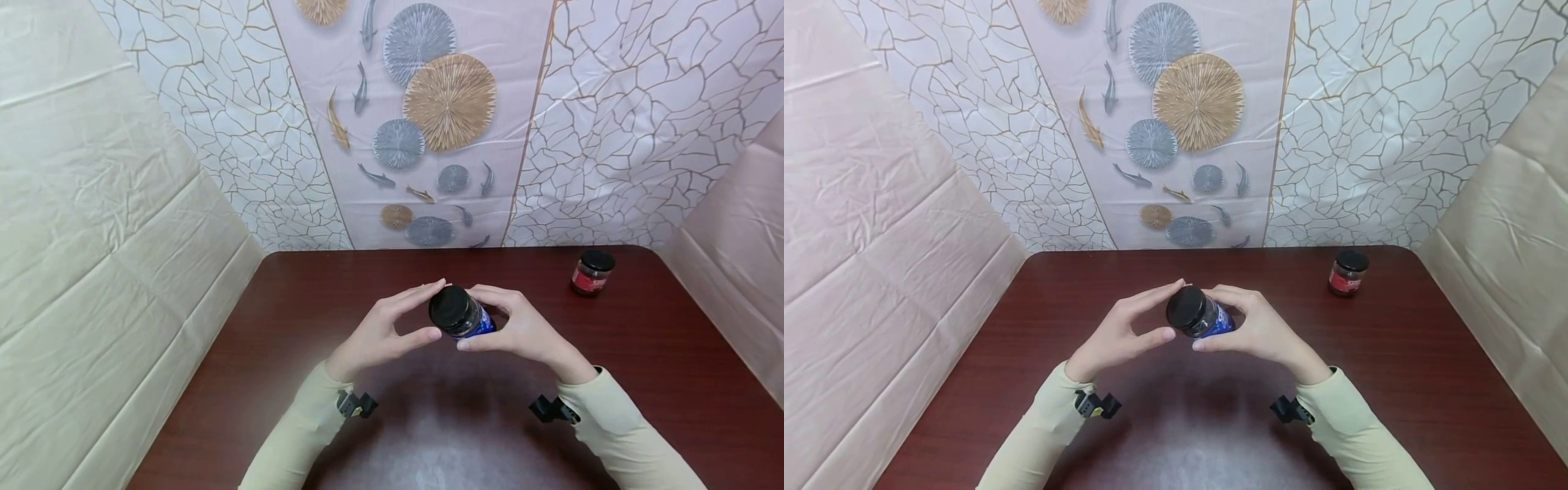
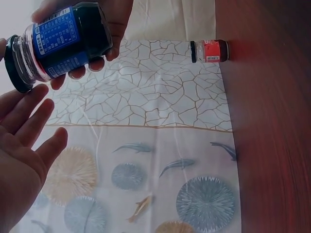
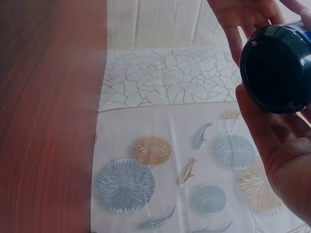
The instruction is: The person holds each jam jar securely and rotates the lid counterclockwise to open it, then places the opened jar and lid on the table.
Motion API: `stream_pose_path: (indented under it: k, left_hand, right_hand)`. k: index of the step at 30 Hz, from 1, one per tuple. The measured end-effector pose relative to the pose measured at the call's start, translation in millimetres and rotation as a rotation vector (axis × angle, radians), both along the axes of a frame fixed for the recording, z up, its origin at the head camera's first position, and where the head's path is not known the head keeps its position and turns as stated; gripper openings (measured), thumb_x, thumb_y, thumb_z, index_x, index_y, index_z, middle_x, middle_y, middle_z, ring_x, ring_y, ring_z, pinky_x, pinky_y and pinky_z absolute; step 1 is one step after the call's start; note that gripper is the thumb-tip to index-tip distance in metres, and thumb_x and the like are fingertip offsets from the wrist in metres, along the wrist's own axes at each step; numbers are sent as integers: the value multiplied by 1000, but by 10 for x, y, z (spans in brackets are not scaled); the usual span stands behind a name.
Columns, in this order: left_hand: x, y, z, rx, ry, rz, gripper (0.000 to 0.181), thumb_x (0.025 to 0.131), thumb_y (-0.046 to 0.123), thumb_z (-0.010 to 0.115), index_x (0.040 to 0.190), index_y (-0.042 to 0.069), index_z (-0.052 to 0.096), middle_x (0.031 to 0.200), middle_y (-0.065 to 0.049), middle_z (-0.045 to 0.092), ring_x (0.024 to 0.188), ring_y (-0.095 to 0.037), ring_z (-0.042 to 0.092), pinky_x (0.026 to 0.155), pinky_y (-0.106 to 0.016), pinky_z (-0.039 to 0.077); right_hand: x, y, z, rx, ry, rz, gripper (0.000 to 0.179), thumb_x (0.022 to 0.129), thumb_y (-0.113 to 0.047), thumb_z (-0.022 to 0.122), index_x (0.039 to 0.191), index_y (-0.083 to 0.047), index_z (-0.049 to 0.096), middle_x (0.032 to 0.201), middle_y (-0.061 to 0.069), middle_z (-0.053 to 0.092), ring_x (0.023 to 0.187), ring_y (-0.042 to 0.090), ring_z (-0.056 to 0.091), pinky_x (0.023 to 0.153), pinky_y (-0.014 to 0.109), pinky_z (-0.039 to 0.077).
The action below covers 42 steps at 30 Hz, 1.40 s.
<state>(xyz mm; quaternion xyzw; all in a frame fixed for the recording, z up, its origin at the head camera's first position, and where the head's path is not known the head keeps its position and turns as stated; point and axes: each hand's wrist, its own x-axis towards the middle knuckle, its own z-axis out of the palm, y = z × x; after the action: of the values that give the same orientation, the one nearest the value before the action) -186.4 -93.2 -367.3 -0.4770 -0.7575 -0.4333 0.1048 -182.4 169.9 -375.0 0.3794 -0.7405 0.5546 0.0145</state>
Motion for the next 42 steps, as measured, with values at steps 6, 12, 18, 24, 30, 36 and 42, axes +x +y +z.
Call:
stream_pose_path:
  k: [6,12,18,24,30,36,42]
  left_hand:
    - [-2,10,7,7,31,4,64,91,16,77,149,9,51,150,-4,51,140,-18,46,114,-37,38]
    - [-6,6,2,-2,48,17,64,88,18,81,146,10,54,149,-5,53,140,-18,45,115,-37,38]
    - [-10,7,5,2,53,-9,68,85,16,83,146,9,53,148,-4,53,139,-18,46,114,-36,38]
    - [-4,22,20,2,52,-20,70,84,15,84,146,8,52,148,-6,53,139,-18,46,114,-36,38]
    - [8,41,38,-3,42,-23,71,84,16,84,147,9,52,149,-3,52,140,-17,45,114,-36,38]
    - [-7,81,50,8,70,-48,71,84,14,84,146,6,52,149,-5,52,141,-19,44,115,-37,37]
    - [-23,123,58,22,91,-69,69,85,13,82,146,5,52,149,-8,52,141,-20,44,115,-37,36]
  right_hand:
    - [6,-5,-7,0,-16,16,61,75,-6,89,130,-17,66,118,4,66,101,24,65,83,38,60]
    - [21,-16,-18,20,-40,27,60,76,-9,89,130,-19,65,119,3,66,100,24,66,82,38,60]
    - [17,-44,-38,29,-38,49,57,77,-11,89,128,-19,66,118,3,66,99,23,66,81,39,61]
    - [19,-73,-43,37,-27,60,55,77,-12,89,126,-19,66,117,2,66,98,23,65,79,39,61]
    - [25,-91,-36,45,-33,52,57,77,-14,90,128,-19,66,121,1,67,101,22,65,81,39,61]
    - [17,-100,-46,30,-24,54,62,75,-13,91,131,-16,65,128,2,65,109,21,65,84,37,60]
    - [11,-100,-56,29,-24,55,64,75,-12,91,133,-16,64,131,2,64,109,21,65,83,37,60]
